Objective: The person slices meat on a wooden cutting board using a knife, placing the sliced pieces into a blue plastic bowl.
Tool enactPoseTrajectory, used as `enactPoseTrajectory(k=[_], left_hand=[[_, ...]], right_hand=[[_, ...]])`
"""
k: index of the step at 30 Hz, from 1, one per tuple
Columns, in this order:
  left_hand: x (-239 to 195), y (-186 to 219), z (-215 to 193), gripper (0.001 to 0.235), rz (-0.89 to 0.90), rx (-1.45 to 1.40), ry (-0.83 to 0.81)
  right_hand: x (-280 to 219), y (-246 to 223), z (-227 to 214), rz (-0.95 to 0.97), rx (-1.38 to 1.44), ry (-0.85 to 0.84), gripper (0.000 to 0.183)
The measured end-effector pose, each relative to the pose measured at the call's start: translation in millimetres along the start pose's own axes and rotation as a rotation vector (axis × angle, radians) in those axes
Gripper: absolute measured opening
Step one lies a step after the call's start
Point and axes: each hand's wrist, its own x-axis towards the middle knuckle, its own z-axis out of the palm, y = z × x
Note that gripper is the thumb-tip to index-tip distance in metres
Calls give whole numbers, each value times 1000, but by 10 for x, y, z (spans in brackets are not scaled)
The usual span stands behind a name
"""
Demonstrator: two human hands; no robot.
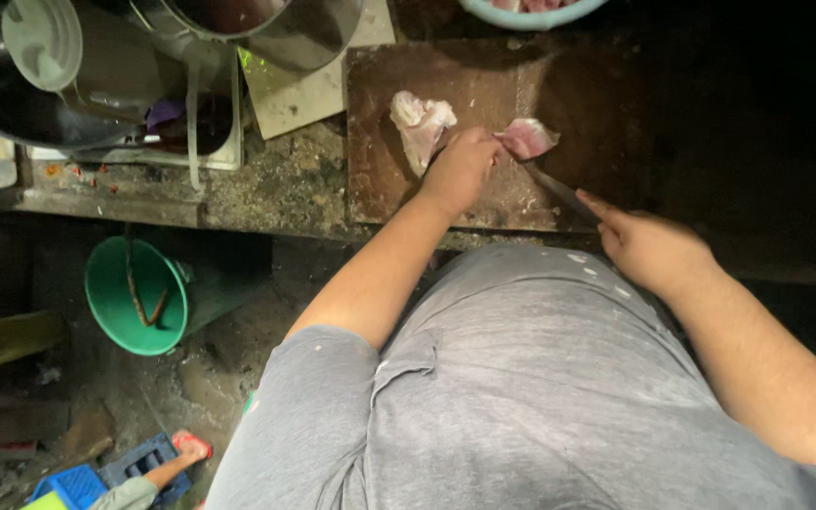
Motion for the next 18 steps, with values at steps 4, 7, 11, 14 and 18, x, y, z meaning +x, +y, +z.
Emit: enactPoseTrajectory(k=[4,7,11,14,18], left_hand=[[308,157,-90,14,-301,-291,157],[755,275,-329,29,-240,-667,336],[1027,225,-526,34,-202,-532,299],[907,157,-370,30,-228,-195,227],[557,34,82,35,-185,-9,4]], right_hand=[[-19,56,-3,49,-13,-30,60],[-11,53,-9,-34,31,27,61],[-66,21,19,69,-23,-42,61],[-102,21,-14,44,-8,-4,61],[-149,81,30,27,6,21,61]])
